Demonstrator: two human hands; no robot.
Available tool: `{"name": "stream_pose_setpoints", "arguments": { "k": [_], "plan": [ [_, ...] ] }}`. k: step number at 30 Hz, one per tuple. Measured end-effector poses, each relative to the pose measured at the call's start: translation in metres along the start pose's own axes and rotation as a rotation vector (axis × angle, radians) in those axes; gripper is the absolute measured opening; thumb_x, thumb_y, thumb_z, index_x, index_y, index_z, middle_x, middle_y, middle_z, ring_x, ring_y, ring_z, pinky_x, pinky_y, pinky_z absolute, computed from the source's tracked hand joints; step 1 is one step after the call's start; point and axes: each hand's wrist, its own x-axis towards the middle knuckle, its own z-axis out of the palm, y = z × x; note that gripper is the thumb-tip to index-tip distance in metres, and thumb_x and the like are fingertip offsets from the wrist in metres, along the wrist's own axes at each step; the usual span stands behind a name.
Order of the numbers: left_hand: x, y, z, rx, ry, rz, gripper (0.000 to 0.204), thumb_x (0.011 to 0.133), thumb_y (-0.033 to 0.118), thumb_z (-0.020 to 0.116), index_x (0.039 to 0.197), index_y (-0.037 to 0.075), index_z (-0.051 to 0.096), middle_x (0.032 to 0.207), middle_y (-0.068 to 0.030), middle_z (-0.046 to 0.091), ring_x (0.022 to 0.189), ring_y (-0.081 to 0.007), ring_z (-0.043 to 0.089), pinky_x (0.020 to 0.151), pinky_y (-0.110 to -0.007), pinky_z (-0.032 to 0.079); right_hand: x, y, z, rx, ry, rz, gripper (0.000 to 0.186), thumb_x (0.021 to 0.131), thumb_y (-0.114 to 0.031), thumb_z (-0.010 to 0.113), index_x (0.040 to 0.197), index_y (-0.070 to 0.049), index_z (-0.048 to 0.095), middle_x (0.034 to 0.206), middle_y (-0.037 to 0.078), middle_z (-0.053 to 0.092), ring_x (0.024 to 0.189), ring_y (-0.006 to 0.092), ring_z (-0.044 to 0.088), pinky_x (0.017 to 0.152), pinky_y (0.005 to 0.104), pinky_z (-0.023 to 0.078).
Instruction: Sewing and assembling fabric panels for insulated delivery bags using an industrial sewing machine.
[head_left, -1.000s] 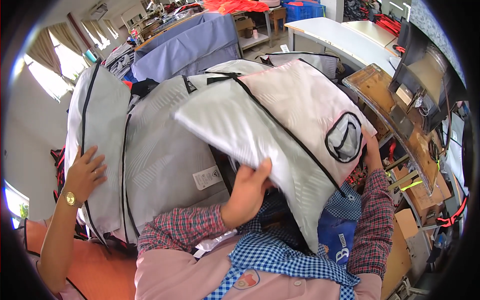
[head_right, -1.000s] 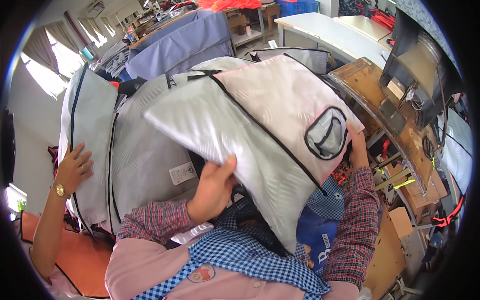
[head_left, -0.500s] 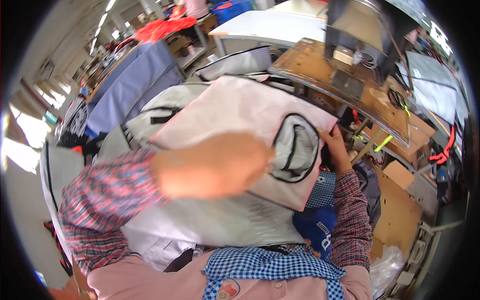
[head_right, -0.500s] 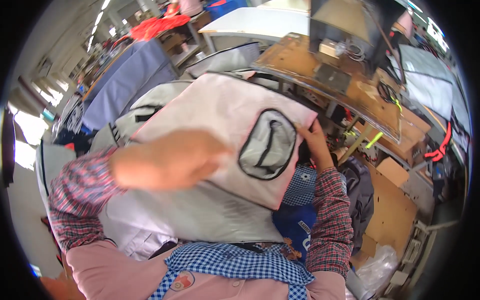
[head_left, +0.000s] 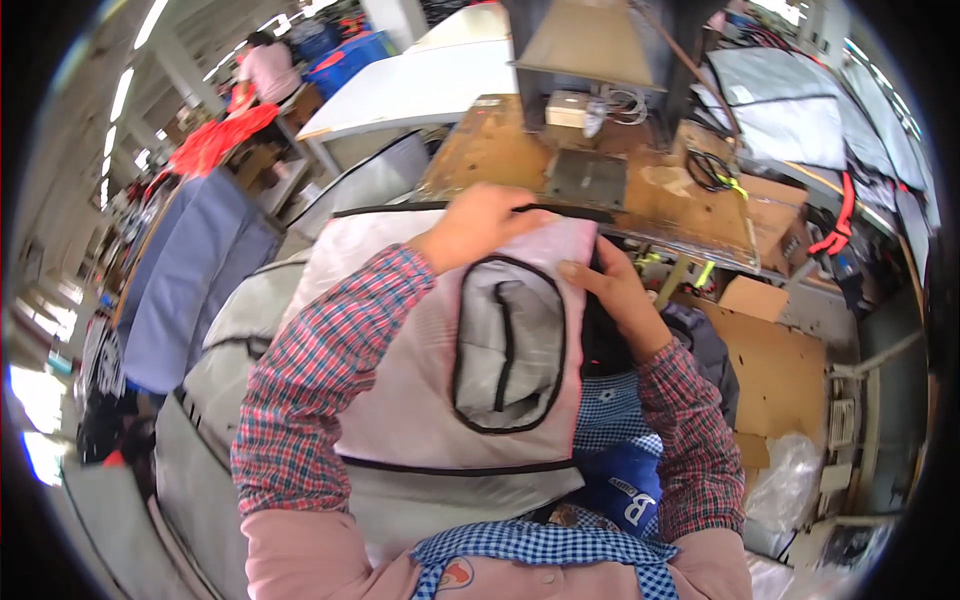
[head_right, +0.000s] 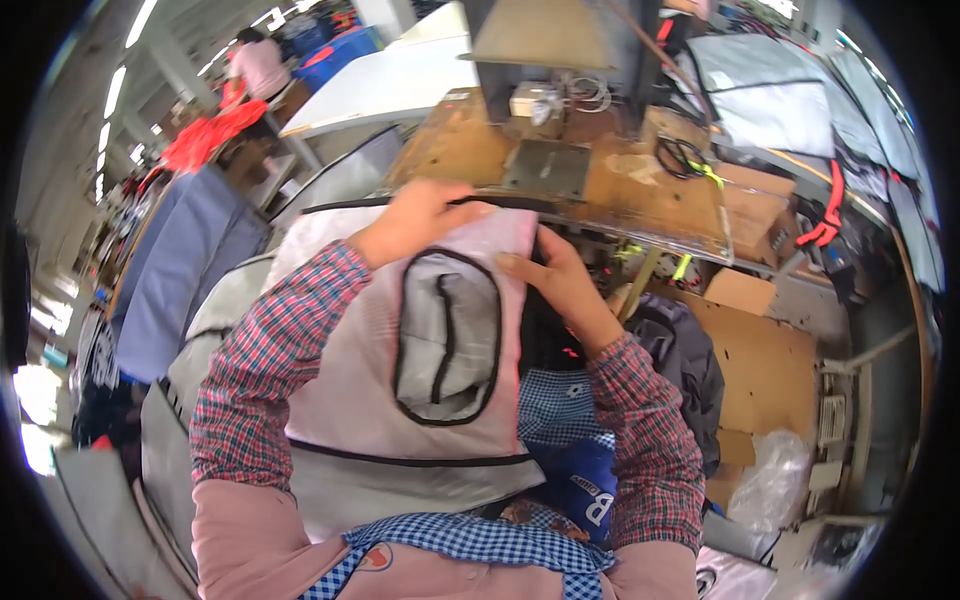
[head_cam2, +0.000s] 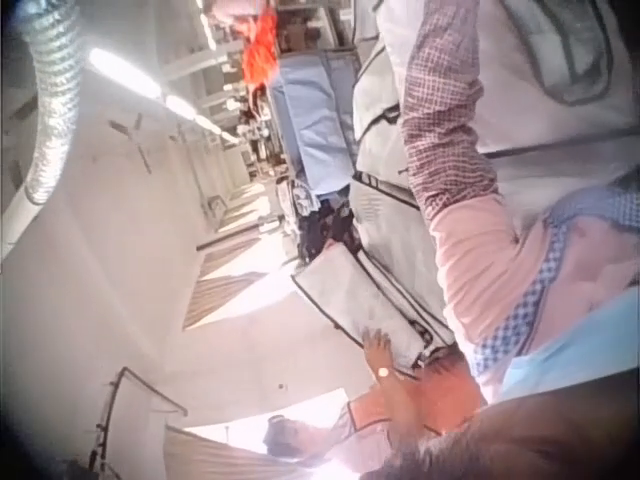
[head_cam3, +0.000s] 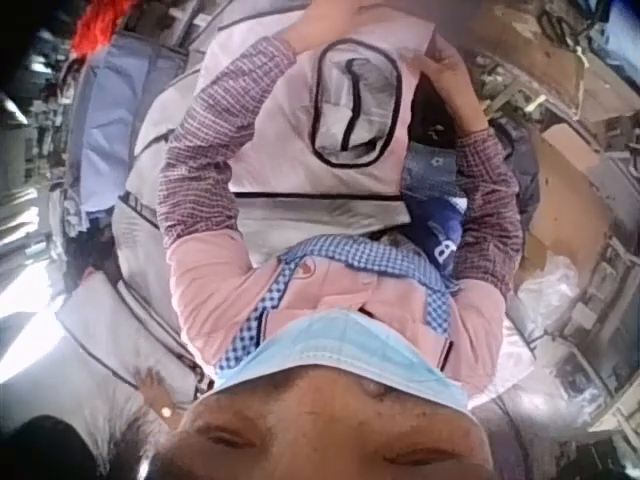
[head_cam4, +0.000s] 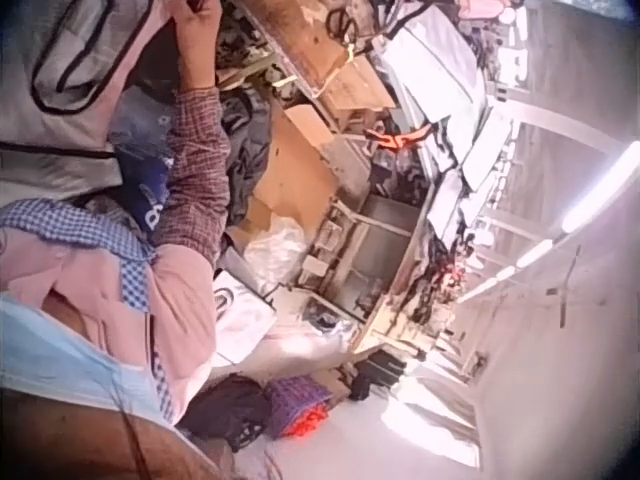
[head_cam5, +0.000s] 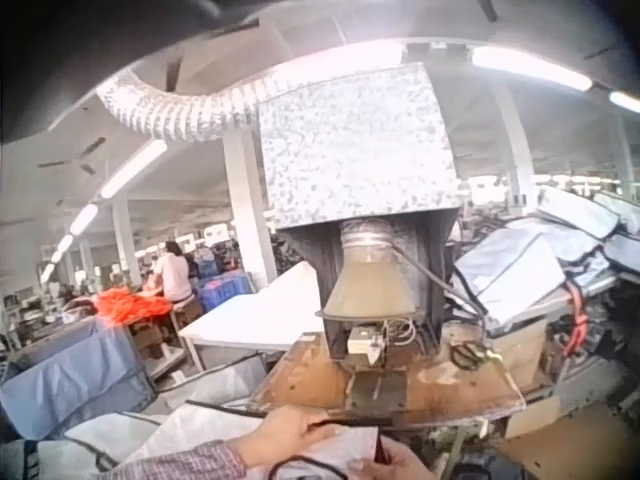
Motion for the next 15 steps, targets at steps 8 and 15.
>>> {"name": "stream_pose_setpoints", "arguments": {
  "k": [8, 15],
  "plan": [
    [0.035, -0.01, -0.01, 0.046, 0.112, -0.087, 0.046, 0.091, 0.045, 0.057, 0.081, 0.001, 0.068, 0.07, -0.0227, 0.061, 0.069, -0.0414, 0.059, 0.064, -0.048, 0.045, 0.06, -0.02, -0.03, 0.059, 0.172, 0.075, 0.029, 0.095, -0.027, 0.061, 0.112, -0.004, 0.062, 0.096, -0.004, 0.064, 0.086, 0.0052, 0.057, 0.078, 0.0211, 0.046],
    [0.064, -0.026, 0.001, 0.029, 0.147, -0.06, 0.048, 0.091, 0.044, 0.057, 0.076, 0.0, 0.068, 0.069, -0.024, 0.06, 0.068, -0.0423, 0.059, 0.063, -0.048, 0.046, 0.091, -0.021, -0.056, -0.019, 0.241, 0.1, 0.023, 0.093, -0.03, 0.06, 0.096, -0.007, 0.063, 0.081, -0.002, 0.061, 0.075, 0.008, 0.057, 0.064, 0.0247, 0.047]
  ]
}}
